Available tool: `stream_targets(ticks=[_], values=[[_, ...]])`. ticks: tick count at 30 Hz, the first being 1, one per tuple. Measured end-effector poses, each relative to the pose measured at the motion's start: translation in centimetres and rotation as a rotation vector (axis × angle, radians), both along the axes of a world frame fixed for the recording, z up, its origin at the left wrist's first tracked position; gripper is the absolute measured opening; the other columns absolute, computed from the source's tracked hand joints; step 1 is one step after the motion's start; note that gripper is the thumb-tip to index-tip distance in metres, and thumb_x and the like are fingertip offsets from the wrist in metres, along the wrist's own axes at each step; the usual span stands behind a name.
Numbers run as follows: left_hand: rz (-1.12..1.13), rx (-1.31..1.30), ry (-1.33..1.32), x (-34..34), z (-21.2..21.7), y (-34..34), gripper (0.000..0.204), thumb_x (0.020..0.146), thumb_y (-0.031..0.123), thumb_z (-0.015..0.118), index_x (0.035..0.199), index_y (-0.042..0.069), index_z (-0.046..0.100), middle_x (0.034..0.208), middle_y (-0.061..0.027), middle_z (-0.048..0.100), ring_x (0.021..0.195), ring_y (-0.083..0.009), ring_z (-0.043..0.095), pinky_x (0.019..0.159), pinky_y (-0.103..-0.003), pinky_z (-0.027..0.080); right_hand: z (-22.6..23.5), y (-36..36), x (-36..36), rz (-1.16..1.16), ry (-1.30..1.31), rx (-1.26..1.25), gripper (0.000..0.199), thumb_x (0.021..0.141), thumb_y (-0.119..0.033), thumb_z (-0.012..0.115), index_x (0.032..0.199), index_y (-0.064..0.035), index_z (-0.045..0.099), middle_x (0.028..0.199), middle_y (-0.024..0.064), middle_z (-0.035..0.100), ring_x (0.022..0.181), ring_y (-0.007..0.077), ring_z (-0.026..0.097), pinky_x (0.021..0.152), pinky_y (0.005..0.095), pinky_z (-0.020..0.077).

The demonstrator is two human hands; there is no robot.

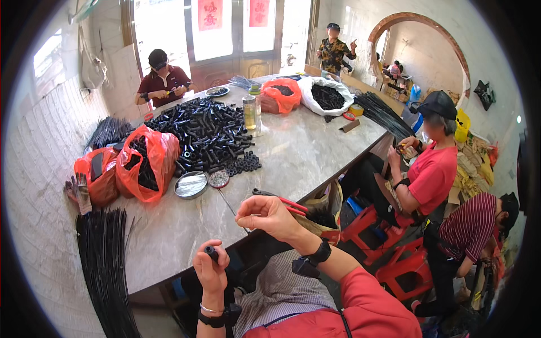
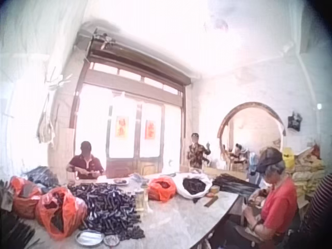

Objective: Assembling small black plastic components by inserting metal wires/struts and using pliers to secure them.

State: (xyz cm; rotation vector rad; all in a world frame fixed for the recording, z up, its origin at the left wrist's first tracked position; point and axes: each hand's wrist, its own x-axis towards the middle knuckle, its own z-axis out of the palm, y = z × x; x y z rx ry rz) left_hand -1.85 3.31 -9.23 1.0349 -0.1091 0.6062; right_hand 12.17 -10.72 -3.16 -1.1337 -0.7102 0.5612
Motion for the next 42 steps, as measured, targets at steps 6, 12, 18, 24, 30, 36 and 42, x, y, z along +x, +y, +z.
stream_targets(ticks=[6,12,18,24,30,36,42], values=[[-0.014,0.001,-0.033,1.9,1.3,-0.9,0.053,0.098,0.047,0.043,0.116,-0.002,0.054,0.062,0.0008,0.039,0.052,-0.0078,0.031,0.049,-0.024,0.026,1.9,-1.0,-1.7,-0.038,0.048,0.02,0.014,0.083,0.005,0.063,0.095,-0.0026,0.063,0.09,0.0045,0.066,0.074,0.008,0.06,0.063,0.0214,0.0479],[0.019,0.056,-0.003,1.8,1.8,-1.2,0.06,0.097,0.049,0.042,0.128,-0.002,0.05,0.063,0.0008,0.041,0.053,-0.0073,0.034,0.05,-0.022,0.027,-0.1,-0.1,-1.9,0.063,0.188,0.144,0.017,0.083,0.001,0.068,0.099,-0.0013,0.062,0.094,0.0062,0.068,0.083,0.0091,0.063,0.064,0.0206,0.0483],[-0.005,0.058,0.03,1.4,1.4,-1.4,0.061,0.098,0.049,0.042,0.13,-0.002,0.048,0.064,0.0011,0.042,0.054,-0.0066,0.034,0.05,-0.022,0.027,-0.8,0.3,-3.1,0.01,0.083,0.046,0.018,0.086,-0.001,0.066,0.103,0.0009,0.063,0.094,0.006,0.066,0.08,0.0081,0.062,0.064,0.0193,0.0469],[-0.003,-0.049,0.02,2.1,0.2,-1.7,0.054,0.1,0.042,0.043,0.124,-0.006,0.053,0.065,-0.0002,0.045,0.056,-0.0058,0.035,0.051,-0.021,0.026,-1.2,-0.1,-2.6,-0.082,-0.147,-0.024,0.015,0.09,0.001,0.057,0.1,0.0014,0.068,0.092,0.0028,0.062,0.068,0.0059,0.055,0.061,0.0189,0.0454],[-0.006,-0.063,0.015,2.4,0.1,-1.5,0.057,0.098,0.045,0.045,0.125,-0.005,0.052,0.064,-0.0011,0.044,0.055,-0.0078,0.035,0.05,-0.022,0.027,-1.0,-0.2,-1.7,-0.1,0.017,0.018,0.014,0.087,-0.005,0.065,0.099,0.0011,0.069,0.088,0.0027,0.067,0.072,0.0065,0.059,0.063,0.0187,0.0485],[-0.024,-0.047,0.022,3.2,0.2,-1.7,0.057,0.098,0.046,0.044,0.124,-0.003,0.053,0.064,-0.0007,0.044,0.055,-0.0078,0.036,0.05,-0.022,0.028,-1.1,-1.0,-1.2,-0.105,0.036,0.014,0.015,0.087,-0.006,0.065,0.099,0.0016,0.069,0.088,0.0039,0.068,0.073,0.0068,0.06,0.064,0.0194,0.0494],[-0.028,-0.027,0.031,3.3,0.1,-1.8,0.056,0.098,0.047,0.044,0.124,-0.002,0.054,0.064,-0.0008,0.044,0.055,-0.008,0.037,0.051,-0.022,0.028,-1.2,-0.8,-1.6,-0.091,0.055,0.005,0.01,0.088,0.0,0.062,0.096,0.003,0.067,0.088,0.0051,0.066,0.071,0.0083,0.058,0.066,0.0203,0.0476]])
